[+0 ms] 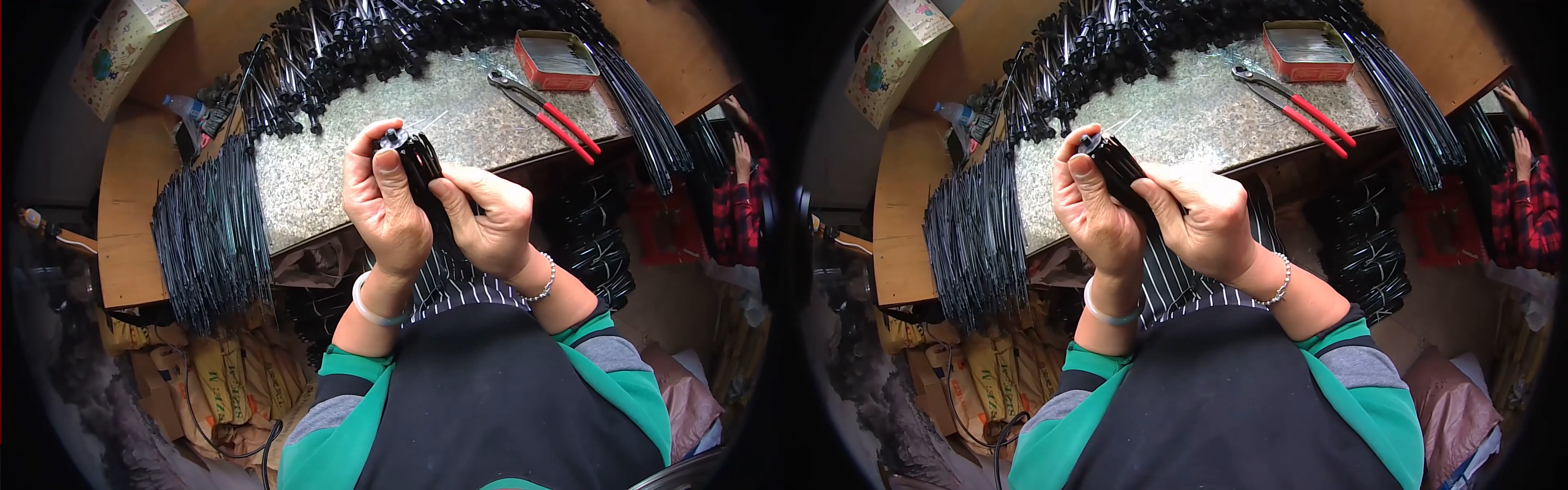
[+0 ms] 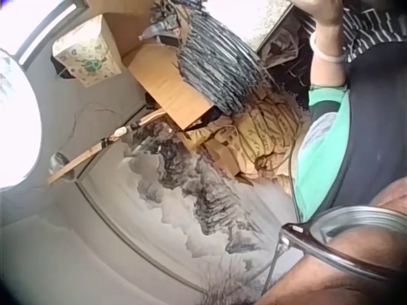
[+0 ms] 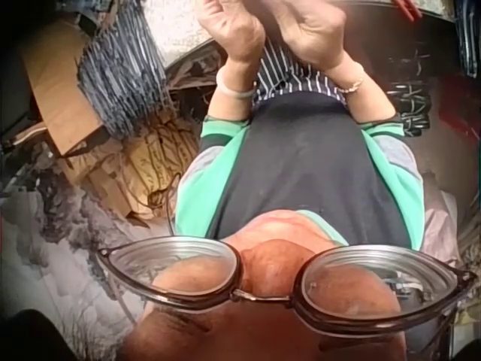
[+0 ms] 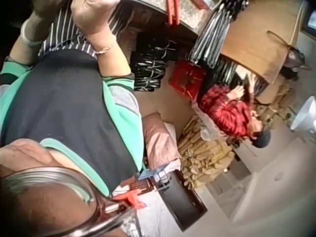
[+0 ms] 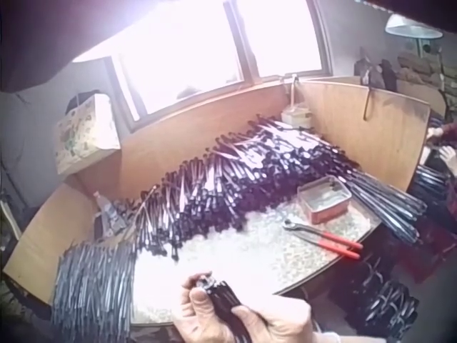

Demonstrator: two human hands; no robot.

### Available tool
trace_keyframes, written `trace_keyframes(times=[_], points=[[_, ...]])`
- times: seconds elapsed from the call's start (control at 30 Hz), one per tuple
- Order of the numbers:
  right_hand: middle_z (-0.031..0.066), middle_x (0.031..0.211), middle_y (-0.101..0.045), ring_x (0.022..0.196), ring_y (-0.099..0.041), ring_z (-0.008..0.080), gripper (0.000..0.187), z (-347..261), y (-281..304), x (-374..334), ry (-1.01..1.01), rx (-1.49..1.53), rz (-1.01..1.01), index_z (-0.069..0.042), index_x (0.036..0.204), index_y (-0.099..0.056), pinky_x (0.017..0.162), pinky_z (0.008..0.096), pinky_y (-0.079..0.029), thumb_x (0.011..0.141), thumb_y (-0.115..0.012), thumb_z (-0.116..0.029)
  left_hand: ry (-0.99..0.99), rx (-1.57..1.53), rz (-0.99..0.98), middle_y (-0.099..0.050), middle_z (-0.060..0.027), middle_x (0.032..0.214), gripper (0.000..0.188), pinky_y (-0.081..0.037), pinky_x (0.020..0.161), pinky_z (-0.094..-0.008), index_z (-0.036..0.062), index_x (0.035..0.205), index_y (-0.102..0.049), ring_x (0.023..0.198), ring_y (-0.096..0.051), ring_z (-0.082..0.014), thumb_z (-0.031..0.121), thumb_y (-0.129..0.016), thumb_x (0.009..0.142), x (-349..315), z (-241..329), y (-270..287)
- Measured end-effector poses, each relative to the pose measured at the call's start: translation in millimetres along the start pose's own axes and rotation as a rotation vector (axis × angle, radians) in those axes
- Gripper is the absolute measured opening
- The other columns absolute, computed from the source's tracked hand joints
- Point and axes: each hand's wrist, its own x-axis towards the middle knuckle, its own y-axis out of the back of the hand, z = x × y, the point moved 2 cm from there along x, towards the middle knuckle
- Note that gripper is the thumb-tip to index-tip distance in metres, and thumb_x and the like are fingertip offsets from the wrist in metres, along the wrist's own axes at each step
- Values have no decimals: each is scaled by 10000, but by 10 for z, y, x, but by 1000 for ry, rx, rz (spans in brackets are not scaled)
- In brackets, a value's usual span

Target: Assembling bundles of wires into plastic housings and securing them using pliers.

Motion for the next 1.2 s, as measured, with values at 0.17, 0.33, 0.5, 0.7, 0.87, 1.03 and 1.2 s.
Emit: trace_keyframes(times=[0.17,0.33,0.5,0.7,0.87,1.03,1.2], points=[[141,815,-660,709,-639,153,134,3,41,-18,-82,116,-65,58,942,-629,629,249,-498,829,-598,-6,-42,-19,78,-601,-53,862,362,-462,695,-191,-45,1149,-473,774,-569,-81,235,-500,921,-23,0,-32],[129,798,-655,698,-633,154,120,-45,30,15,-19,-38,-42,59,925,-626,632,248,-497,820,-594,10,-58,-86,-22,-617,-100,904,413,-496,731,-242,-58,1167,-460,810,-611,-141,268,-497,915,-68,-25,-8],[104,722,-625,603,-595,156,81,48,51,81,-173,210,-86,21,828,-645,549,242,-462,763,-663,-23,71,-162,-195,-613,-130,856,455,-517,750,-301,-24,1228,-403,791,-626,-191,335,-398,949,38,-32,63],[8,759,-611,721,-548,63,70,150,44,7,-451,745,-103,24,807,-647,615,205,-443,796,-665,-43,32,-223,-232,-592,-135,879,410,-512,766,-347,8,1215,-395,802,-617,-223,326,-371,958,25,-45,89],[38,790,-607,758,-548,87,68,145,25,-29,-400,570,-95,31,834,-627,688,214,-442,818,-633,-35,7,-236,-232,-582,-139,915,379,-504,793,-373,3,1133,-433,842,-616,-238,333,-376,955,0,-87,85],[51,811,-599,772,-546,101,55,107,29,7,-310,408,-100,36,859,-599,695,225,-443,829,-606,-10,-9,-178,-206,-596,-153,917,378,-493,824,-385,2,1123,-447,871,-617,-273,334,-385,952,-27,-91,54],[45,728,-554,687,-519,76,62,85,19,46,-48,63,-51,32,768,-565,610,218,-423,805,-610,9,-78,-125,-121,-607,-160,910,371,-494,819,-385,0,1120,-449,861,-618,-278,326,-374,958,-37,-146,23]])
